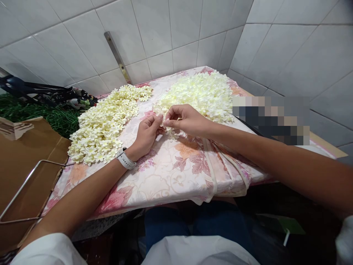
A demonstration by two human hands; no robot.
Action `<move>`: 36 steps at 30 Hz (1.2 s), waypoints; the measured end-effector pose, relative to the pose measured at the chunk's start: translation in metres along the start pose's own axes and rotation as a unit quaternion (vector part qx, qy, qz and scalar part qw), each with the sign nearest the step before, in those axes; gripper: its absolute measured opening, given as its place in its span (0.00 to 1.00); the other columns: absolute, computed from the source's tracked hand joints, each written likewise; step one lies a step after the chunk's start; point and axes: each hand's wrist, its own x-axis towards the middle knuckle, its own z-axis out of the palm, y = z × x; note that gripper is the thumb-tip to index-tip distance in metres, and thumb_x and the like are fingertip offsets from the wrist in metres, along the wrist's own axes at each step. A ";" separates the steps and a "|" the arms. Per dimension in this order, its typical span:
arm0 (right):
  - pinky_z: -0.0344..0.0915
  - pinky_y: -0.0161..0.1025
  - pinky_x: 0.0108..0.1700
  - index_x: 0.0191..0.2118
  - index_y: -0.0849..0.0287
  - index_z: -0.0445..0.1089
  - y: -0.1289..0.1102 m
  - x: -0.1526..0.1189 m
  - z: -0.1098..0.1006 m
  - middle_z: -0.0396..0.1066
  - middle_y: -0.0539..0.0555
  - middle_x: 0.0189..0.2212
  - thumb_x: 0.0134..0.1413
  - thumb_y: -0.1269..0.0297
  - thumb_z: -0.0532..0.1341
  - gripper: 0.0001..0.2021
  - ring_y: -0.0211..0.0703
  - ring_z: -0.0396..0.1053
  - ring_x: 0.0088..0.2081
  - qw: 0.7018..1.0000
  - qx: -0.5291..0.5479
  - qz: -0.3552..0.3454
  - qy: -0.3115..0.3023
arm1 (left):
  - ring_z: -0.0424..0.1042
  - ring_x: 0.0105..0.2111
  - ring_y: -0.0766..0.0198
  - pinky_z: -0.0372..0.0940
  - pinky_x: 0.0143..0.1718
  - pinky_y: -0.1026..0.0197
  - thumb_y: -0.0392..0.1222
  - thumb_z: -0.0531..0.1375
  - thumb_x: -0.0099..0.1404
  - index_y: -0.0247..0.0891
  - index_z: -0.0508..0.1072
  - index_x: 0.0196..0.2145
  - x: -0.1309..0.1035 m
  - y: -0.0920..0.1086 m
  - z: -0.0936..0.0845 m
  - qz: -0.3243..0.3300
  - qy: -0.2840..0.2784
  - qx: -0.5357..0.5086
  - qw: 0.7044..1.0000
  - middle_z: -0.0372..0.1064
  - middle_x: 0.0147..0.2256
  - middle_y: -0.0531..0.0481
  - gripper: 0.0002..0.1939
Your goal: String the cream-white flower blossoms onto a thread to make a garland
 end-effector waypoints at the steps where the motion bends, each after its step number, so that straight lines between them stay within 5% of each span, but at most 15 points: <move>1: 0.59 0.35 0.30 0.28 0.61 0.67 0.000 0.000 0.000 0.67 0.48 0.23 0.50 0.65 0.70 0.10 0.34 0.62 0.25 1.000 0.011 0.005 -0.003 | 0.65 0.23 0.72 0.64 0.26 0.68 0.59 0.69 0.57 0.36 0.71 0.27 0.000 -0.001 0.000 0.000 -0.003 0.009 1.000 0.65 0.24 0.55 0.22; 6: 0.56 0.34 0.25 0.26 0.61 0.68 -0.002 -0.002 0.000 0.66 0.48 0.20 0.50 0.65 0.70 0.10 0.33 0.59 0.22 0.999 0.034 0.022 -0.006 | 0.68 0.23 0.70 0.66 0.27 0.67 0.66 0.63 0.59 0.37 0.68 0.28 -0.002 -0.002 0.000 0.008 -0.029 0.028 0.999 0.67 0.24 0.54 0.26; 13: 0.52 0.35 0.28 0.24 0.62 0.69 -0.001 0.000 -0.002 0.62 0.47 0.19 0.52 0.71 0.65 0.08 0.33 0.55 0.23 0.999 -0.024 0.004 0.045 | 0.68 0.24 0.71 0.66 0.29 0.67 0.51 0.73 0.55 0.36 0.69 0.31 -0.004 0.003 0.001 0.038 -0.036 0.060 0.997 0.68 0.24 0.56 0.20; 22: 0.60 0.35 0.31 0.28 0.60 0.67 0.000 0.005 -0.005 0.66 0.48 0.24 0.55 0.74 0.62 0.07 0.34 0.62 0.26 0.986 0.031 -0.019 0.165 | 0.70 0.24 0.72 0.68 0.29 0.68 0.49 0.75 0.51 0.36 0.67 0.30 -0.004 0.003 0.001 0.007 -0.035 -0.007 0.999 0.69 0.24 0.57 0.22; 36: 0.63 0.33 0.29 0.31 0.61 0.70 0.000 0.006 -0.009 0.69 0.49 0.27 0.49 0.73 0.69 0.07 0.34 0.65 0.29 0.988 0.109 0.000 0.114 | 0.70 0.24 0.72 0.67 0.29 0.68 0.46 0.77 0.46 0.35 0.73 0.30 -0.002 0.005 -0.001 -0.027 -0.008 -0.067 0.997 0.70 0.26 0.56 0.20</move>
